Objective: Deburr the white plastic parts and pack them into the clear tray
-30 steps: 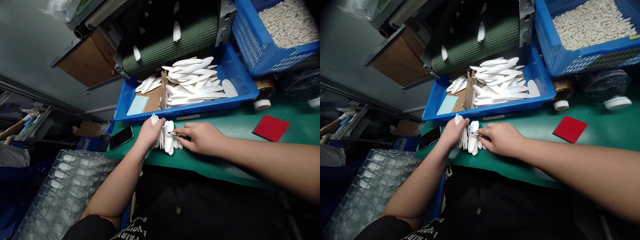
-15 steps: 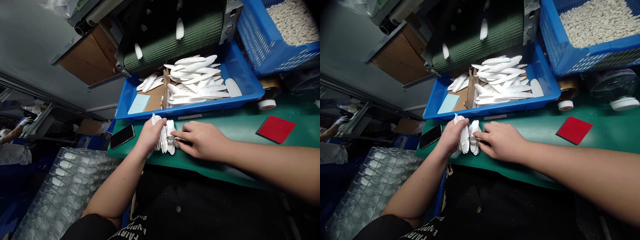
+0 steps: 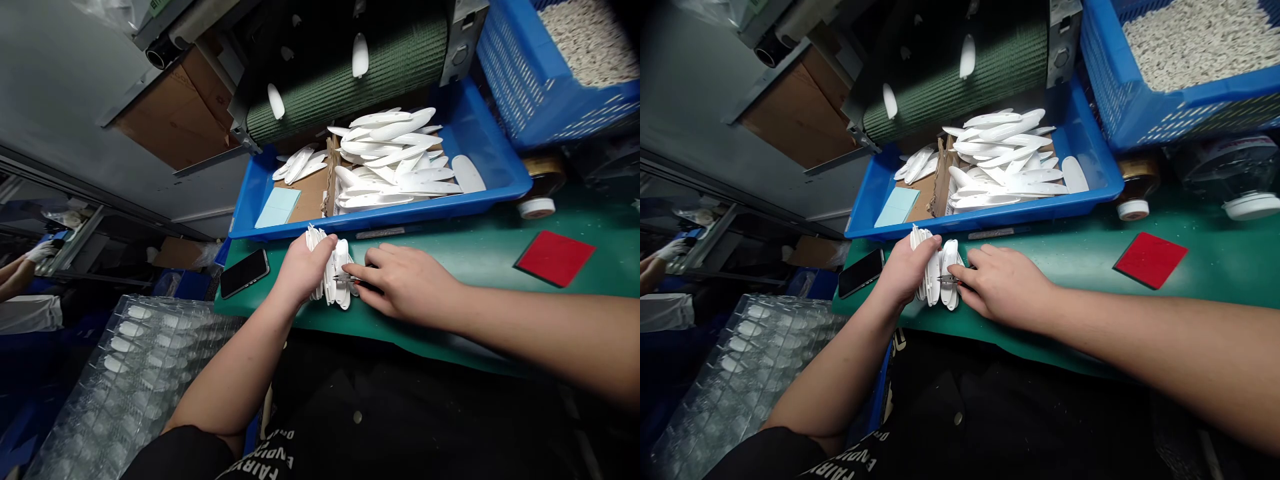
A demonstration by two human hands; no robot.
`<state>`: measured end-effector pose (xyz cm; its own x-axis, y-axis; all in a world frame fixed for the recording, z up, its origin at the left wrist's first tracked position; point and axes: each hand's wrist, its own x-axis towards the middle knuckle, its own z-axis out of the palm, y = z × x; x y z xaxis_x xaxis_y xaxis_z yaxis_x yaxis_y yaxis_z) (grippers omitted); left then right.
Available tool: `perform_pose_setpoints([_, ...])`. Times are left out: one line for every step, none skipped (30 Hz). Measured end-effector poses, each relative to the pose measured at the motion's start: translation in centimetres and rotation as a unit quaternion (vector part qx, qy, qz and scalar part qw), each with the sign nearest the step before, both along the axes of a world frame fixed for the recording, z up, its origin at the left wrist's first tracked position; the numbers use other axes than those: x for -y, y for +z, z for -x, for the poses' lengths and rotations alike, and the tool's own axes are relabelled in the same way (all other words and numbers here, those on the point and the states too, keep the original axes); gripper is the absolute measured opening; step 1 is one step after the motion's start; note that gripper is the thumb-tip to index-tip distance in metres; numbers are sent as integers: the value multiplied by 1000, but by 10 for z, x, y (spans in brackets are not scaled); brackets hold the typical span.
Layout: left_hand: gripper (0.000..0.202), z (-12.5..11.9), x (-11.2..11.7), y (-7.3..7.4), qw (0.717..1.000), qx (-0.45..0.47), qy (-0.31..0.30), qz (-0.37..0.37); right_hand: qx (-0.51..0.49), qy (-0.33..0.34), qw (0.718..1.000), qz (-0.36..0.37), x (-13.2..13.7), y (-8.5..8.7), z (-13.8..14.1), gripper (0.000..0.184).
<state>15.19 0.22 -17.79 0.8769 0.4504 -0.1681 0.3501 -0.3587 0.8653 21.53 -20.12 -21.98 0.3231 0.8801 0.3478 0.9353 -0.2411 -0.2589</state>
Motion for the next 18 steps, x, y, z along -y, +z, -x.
perform_pose_setpoints([36, 0, 0, 0, 1000, 0, 1, -3, 2, -3, 1000, 2, 0, 0, 0, 37])
perform_pose_setpoints([36, -1, 0, -1, 1000, 1, 4, -7, 5, -6, 1000, 3, 0, 0, 0, 37])
perform_pose_setpoints([35, -1, 0, -1, 1000, 0, 5, -12, 8, -9, 1000, 3, 0, 0, 1, 37])
perform_pose_setpoints([35, -2, 1, -1, 1000, 0, 7, -16, 10, -11, 1000, 3, 0, 0, 1, 36])
perform_pose_setpoints([35, -2, 1, 0, 1000, -2, 8, -19, 12, -12, 1000, 4, 0, 0, 1, 36])
perform_pose_setpoints([35, -2, 1, 0, 1000, -3, 9, -22, 13, -12, 1000, 5, 0, 0, 1, 35])
perform_pose_setpoints([35, -2, 1, 0, 1000, -4, 11, -24, 13, -11, 1000, 7, 0, 0, 2, 35])
perform_pose_setpoints([35, -2, 2, 0, 1000, -4, 13, -24, 11, -10, 1000, 8, 0, 0, 2, 35])
perform_pose_setpoints([34, -2, 2, 0, 1000, -3, 15, -22, 8, -8, 1000, 9, 0, 0, 2, 35])
perform_pose_setpoints([34, -1, 2, -1, 1000, 0, 17, -14, 5, -8, 1000, 8, 0, -1, 2, 34])
perform_pose_setpoints([34, -1, 2, -2, 1000, 3, 16, 0, 0, -7, 1000, 6, 0, -1, 1, 34])
perform_pose_setpoints([33, -1, 3, -3, 1000, 6, 12, 20, -8, -6, 1000, 1, 0, -1, 1, 34])
perform_pose_setpoints([33, 0, 2, -4, 999, 8, 8, 41, -19, -6, 1000, -5, 1, -2, 1, 34])
perform_pose_setpoints([33, 0, 2, -5, 998, 10, 4, 59, -33, -8, 999, -13, 1, -2, 0, 34])
perform_pose_setpoints([34, 0, 1, -6, 998, 11, 2, 67, -47, -11, 999, -22, 1, -2, -1, 36])
perform_pose_setpoints([35, -1, 0, -7, 998, 12, 3, 68, -62, -15, 998, -31, 1, -2, -2, 37])
perform_pose_setpoints([35, -1, -1, -7, 998, 13, 5, 61, -72, -20, 996, -40, 1, -2, -3, 38])
perform_pose_setpoints([36, -2, -2, -7, 999, 15, 8, 49, -77, -27, 996, -47, 1, -3, -4, 39])
